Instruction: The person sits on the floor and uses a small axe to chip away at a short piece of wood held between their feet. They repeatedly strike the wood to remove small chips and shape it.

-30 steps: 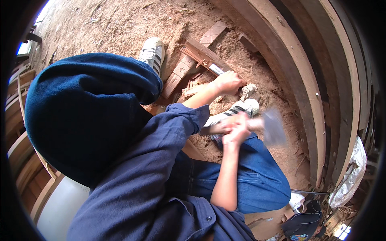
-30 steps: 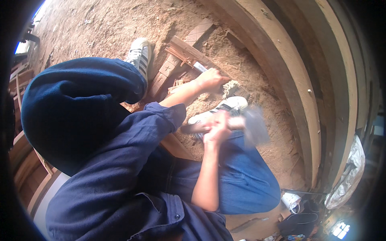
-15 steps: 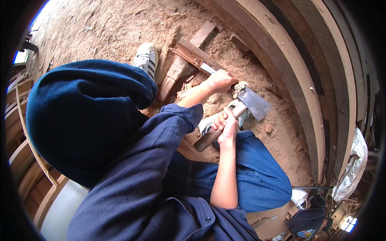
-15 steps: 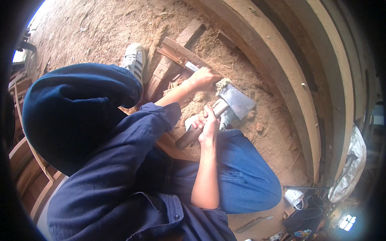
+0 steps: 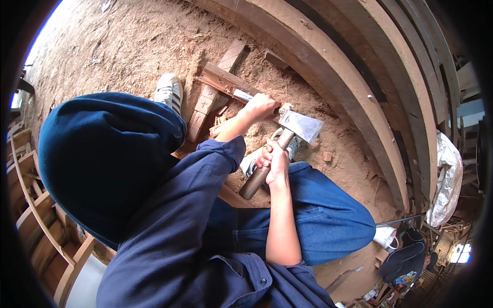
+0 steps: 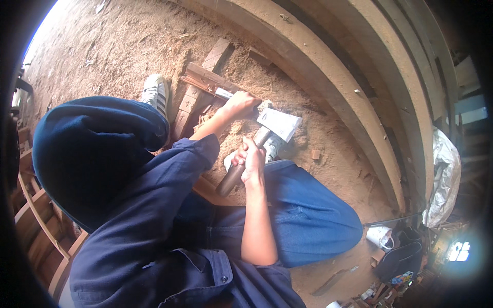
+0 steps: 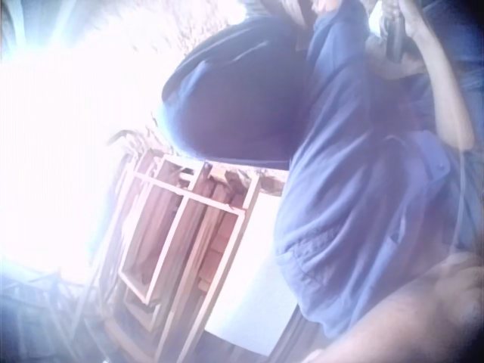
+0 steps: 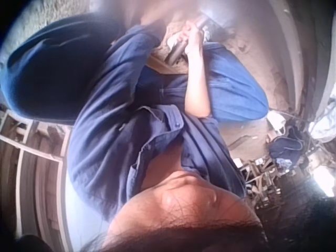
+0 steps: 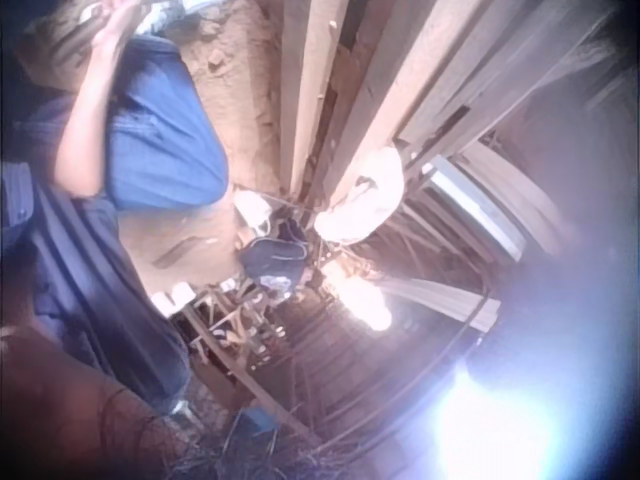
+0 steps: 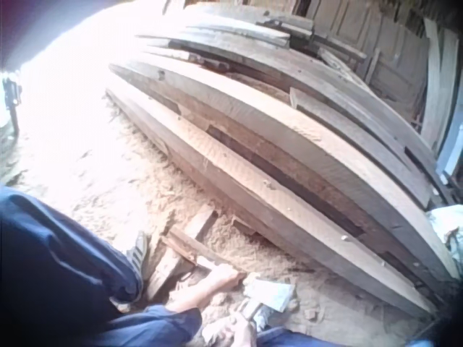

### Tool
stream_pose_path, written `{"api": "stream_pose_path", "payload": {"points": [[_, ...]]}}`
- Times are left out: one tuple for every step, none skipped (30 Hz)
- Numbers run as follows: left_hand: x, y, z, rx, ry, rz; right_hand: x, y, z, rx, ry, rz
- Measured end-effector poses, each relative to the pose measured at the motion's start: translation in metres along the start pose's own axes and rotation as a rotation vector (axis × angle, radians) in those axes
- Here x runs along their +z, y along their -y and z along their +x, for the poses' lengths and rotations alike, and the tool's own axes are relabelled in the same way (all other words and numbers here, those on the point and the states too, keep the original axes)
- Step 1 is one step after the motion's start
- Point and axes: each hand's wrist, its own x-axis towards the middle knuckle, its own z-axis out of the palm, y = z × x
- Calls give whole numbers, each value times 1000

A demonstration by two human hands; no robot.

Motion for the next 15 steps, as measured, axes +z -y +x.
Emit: {"api": "stream_pose_path", "payload": {"points": [[-2,-1,5,-52,-73,-7,3,0,-7,-11,-2,-12],[-5,-2,12,-105,-145,-16,4,1,-14,-21,-5,-24],[-10,-1,19,-159,-218,-26,4,3,-19,-39,-3,-36],[-16,2,26,-223,-410,-103,3,4,-25,-55,-5,-49],[-32,6,35,-288,-490,-202,2,4,-31,-69,-3,-59],[-49,14,39,-359,-497,-150,-1,1,-31,-78,17,-46],[-62,9,42,-413,-572,-34,-6,4,-36,-81,-14,-32],[-82,26,44,-529,-621,-34,1,9,-42,-82,-18,-32],[-94,14,45,-617,-564,-109,-11,14,-48,-94,-74,-18],[-110,35,45,-774,-487,-108,-11,18,-50,-112,-40,-3],[-112,38,37,-954,-467,88,-17,20,-52,-125,-25,22],[-120,88,25,-1006,-418,73,-2,25,-58,-137,6,1],[-116,83,14,-1008,-282,100,-12,32,-65,-162,-28,-4],[-113,98,1,-992,-112,125,-16,35,-70,-168,-21,-3],[-111,134,-12,-1037,-109,60,-15,36,-69,-168,12,-2]]}}
